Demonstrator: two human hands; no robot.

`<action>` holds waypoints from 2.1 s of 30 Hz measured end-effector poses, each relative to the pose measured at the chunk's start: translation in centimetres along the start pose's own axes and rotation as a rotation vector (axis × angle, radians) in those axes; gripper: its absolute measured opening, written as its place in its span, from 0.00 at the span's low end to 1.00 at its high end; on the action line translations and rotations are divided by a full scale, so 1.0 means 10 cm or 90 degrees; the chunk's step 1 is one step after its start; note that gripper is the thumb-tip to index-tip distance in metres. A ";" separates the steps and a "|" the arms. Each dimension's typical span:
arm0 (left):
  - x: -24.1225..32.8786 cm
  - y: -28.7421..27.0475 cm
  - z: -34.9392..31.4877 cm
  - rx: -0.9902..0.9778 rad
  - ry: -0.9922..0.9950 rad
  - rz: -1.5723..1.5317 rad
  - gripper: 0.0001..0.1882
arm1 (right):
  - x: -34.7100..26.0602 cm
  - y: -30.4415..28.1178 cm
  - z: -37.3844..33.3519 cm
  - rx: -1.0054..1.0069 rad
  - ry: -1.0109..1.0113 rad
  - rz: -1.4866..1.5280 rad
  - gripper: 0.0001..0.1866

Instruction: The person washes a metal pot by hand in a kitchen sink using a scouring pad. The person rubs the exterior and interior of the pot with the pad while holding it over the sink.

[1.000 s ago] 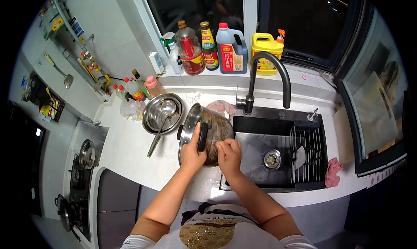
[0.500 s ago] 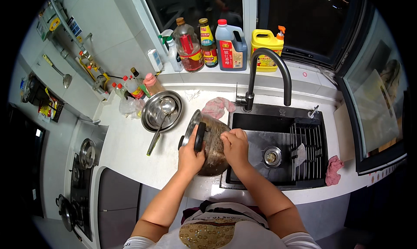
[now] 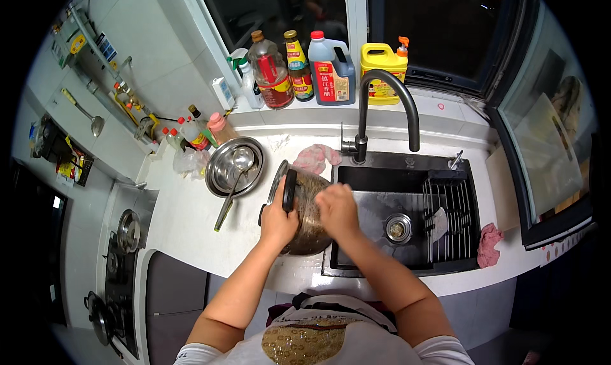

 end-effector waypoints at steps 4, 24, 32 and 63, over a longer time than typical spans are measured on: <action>-0.01 0.00 0.02 0.002 0.000 0.001 0.33 | -0.09 -0.02 0.01 -0.008 -0.022 0.037 0.01; 0.01 -0.01 -0.04 -0.009 -0.010 0.000 0.34 | -0.12 -0.01 0.02 -0.069 -0.097 -0.043 0.02; 0.01 -0.01 -0.05 -0.015 -0.021 -0.015 0.35 | -0.17 0.00 0.04 -0.046 -0.071 0.006 0.02; 0.02 -0.03 -0.08 0.003 -0.008 -0.021 0.34 | 0.07 -0.04 0.06 0.014 -0.038 -0.033 0.02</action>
Point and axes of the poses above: each hand's wrist, its own z-axis towards the middle knuckle, its own y-axis out of the palm, x = y × z, the point moved 8 cm from there along z, towards the middle knuckle, and after that the axes turned 3 degrees about -y, right-handed, at the moved point
